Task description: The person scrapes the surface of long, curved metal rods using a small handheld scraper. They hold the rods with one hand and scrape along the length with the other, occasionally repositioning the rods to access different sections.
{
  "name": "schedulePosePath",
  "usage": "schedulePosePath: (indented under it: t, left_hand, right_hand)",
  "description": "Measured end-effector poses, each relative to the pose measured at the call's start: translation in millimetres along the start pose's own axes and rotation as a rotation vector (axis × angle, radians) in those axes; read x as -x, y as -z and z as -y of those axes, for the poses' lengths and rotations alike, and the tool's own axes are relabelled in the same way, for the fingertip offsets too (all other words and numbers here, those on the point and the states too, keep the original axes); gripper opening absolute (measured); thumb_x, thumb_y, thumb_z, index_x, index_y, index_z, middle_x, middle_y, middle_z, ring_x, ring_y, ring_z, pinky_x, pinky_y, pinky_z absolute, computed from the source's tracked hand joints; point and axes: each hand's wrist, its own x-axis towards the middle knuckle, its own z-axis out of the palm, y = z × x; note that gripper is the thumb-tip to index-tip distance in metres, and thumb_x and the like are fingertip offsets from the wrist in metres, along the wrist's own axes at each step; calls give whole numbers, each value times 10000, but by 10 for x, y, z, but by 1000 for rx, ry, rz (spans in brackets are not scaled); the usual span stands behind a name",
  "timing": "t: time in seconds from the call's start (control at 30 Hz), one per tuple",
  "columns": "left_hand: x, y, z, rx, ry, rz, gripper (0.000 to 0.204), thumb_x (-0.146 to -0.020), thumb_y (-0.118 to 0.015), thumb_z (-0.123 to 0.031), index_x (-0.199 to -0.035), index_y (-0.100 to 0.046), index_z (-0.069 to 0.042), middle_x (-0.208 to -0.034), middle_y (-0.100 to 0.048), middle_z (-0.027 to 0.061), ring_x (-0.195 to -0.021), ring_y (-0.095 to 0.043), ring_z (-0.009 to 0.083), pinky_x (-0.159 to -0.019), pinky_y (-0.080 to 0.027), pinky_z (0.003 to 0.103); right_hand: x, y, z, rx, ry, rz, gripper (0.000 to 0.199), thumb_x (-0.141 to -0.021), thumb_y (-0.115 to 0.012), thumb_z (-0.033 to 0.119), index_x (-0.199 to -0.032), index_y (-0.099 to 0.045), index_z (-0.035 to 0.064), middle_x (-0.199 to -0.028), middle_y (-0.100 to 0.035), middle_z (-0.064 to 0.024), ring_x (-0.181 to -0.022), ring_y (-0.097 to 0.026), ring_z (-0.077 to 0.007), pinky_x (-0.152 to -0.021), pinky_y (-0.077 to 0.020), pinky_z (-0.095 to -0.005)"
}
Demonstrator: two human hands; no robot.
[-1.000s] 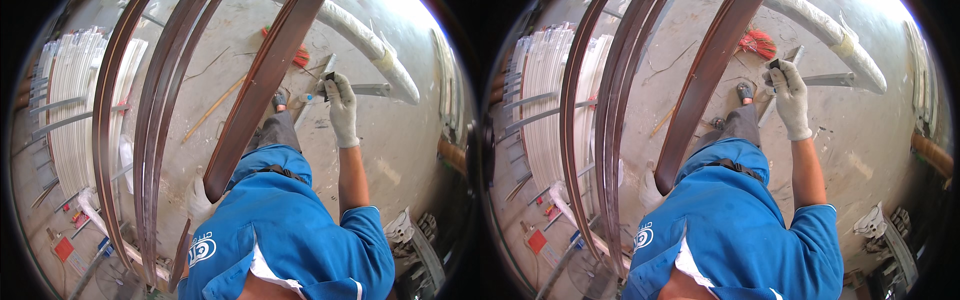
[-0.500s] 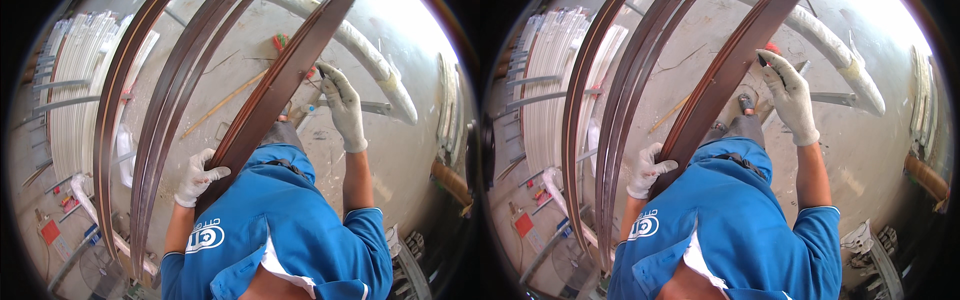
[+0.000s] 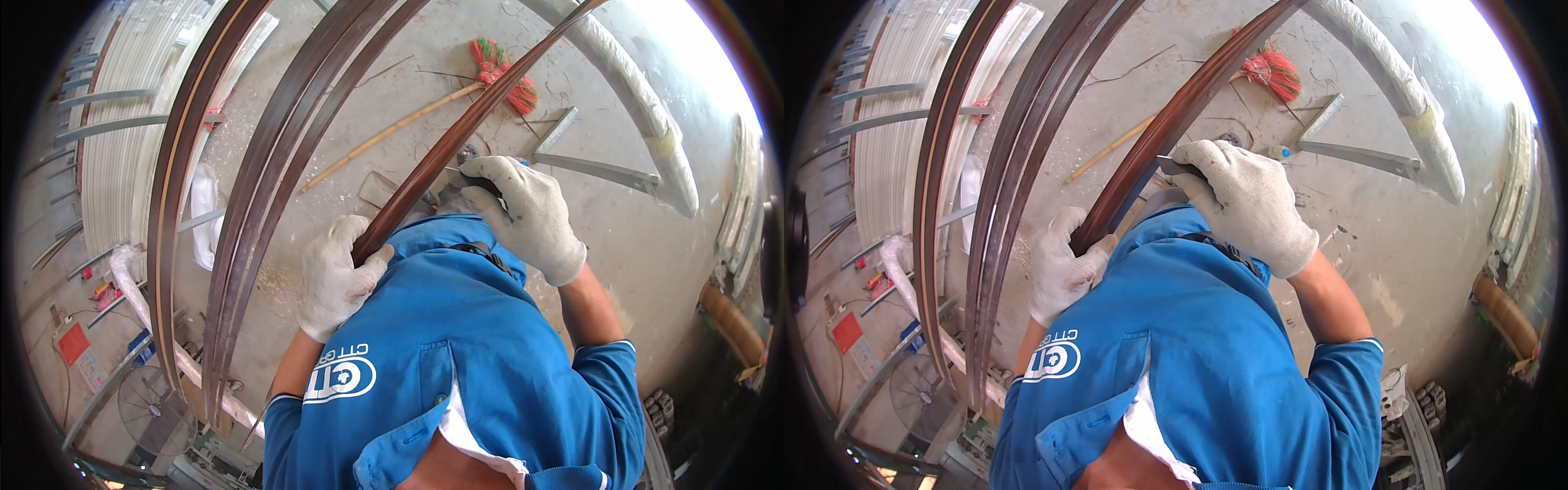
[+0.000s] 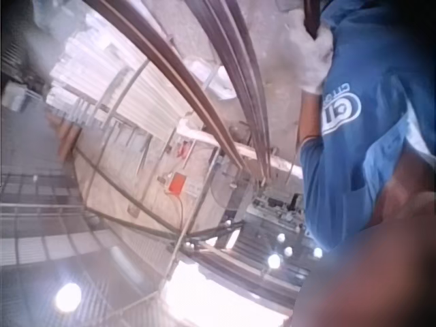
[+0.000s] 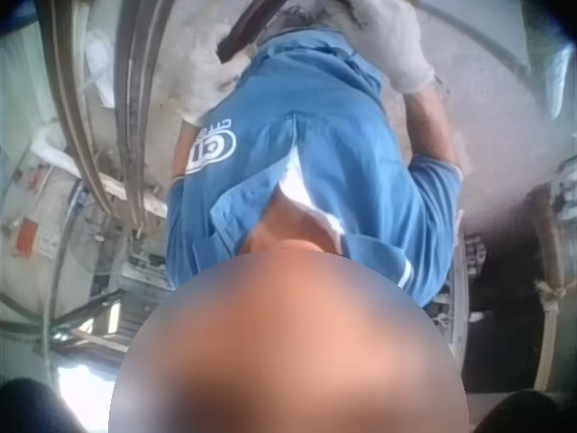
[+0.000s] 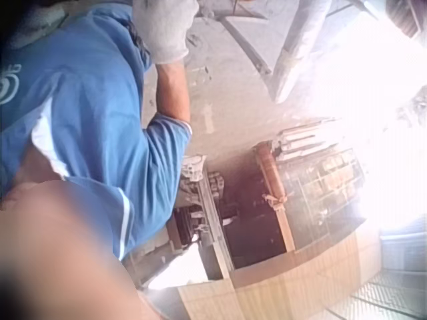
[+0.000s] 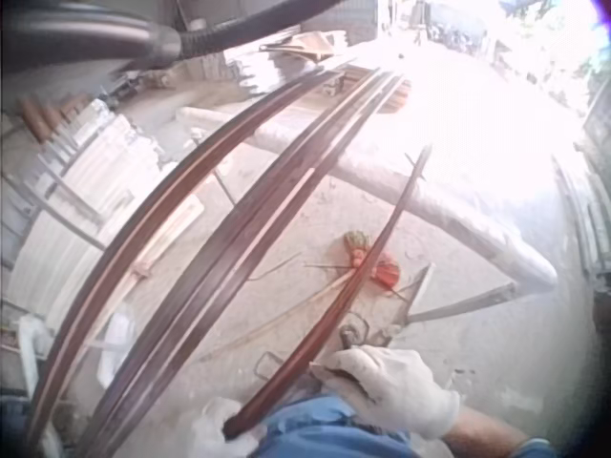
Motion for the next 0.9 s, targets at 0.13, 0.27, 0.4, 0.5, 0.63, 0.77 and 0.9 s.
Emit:
schedulePosePath:
  t: [0.13,0.27,0.4,0.5,0.63,0.77,0.9]
  left_hand:
    - [37,-30,27,133,70,8,254,-793,-815,-107,-952,-647,-2,-785,-626,141,-638,-611,248,-609,-482,364]
    - [37,-80,53,211,103,-39,232,-826,-811,-105,-954,-661,18,-778,-612,103,-645,-564,183,-616,-467,316]
    - [44,-118,66,345,74,-82,187,-854,-788,-93,-942,-671,24,-777,-608,67,-667,-548,126,-616,-458,292]
    - [67,-119,65,296,38,-66,155,-865,-774,-83,-928,-677,19,-778,-607,53,-671,-534,97,-611,-449,276]
    - [102,-145,48,332,99,-56,141,-868,-767,-74,-933,-680,16,-760,-593,39,-652,-518,85,-584,-427,264]
    - [115,-176,45,311,59,-76,140,-868,-770,-71,-934,-679,12,-731,-571,26,-636,-507,77,-558,-406,262]
    - [150,-210,54,321,22,-100,149,-865,-778,-63,-936,-672,14,-744,-573,28,-639,-510,85,-561,-416,271]
  right_hand:
    - [61,-46,51,-27,17,-4,142,-926,-685,164,-1054,-696,103,-880,-713,-67,-809,-714,-240,-701,-566,-362]
    - [110,-101,124,-58,16,-1,184,-881,-733,93,-1057,-683,74,-921,-738,-90,-815,-726,-266,-715,-565,-368]
    - [154,-166,203,-102,49,-40,159,-892,-720,119,-1045,-690,84,-898,-730,-94,-804,-721,-268,-697,-563,-380]
    - [185,-224,245,-59,55,-14,156,-899,-711,134,-1045,-692,86,-888,-724,-96,-799,-718,-268,-692,-561,-379]
    - [230,-295,273,-43,55,13,156,-898,-711,145,-1045,-697,93,-888,-719,-96,-791,-713,-265,-690,-561,-373]
    - [286,-344,276,-32,53,5,153,-899,-713,156,-1040,-704,96,-885,-716,-83,-781,-709,-256,-683,-560,-369]
    - [337,-406,275,16,72,-11,170,-926,-686,223,-1046,-659,106,-831,-681,-81,-771,-709,-267,-650,-543,-378]
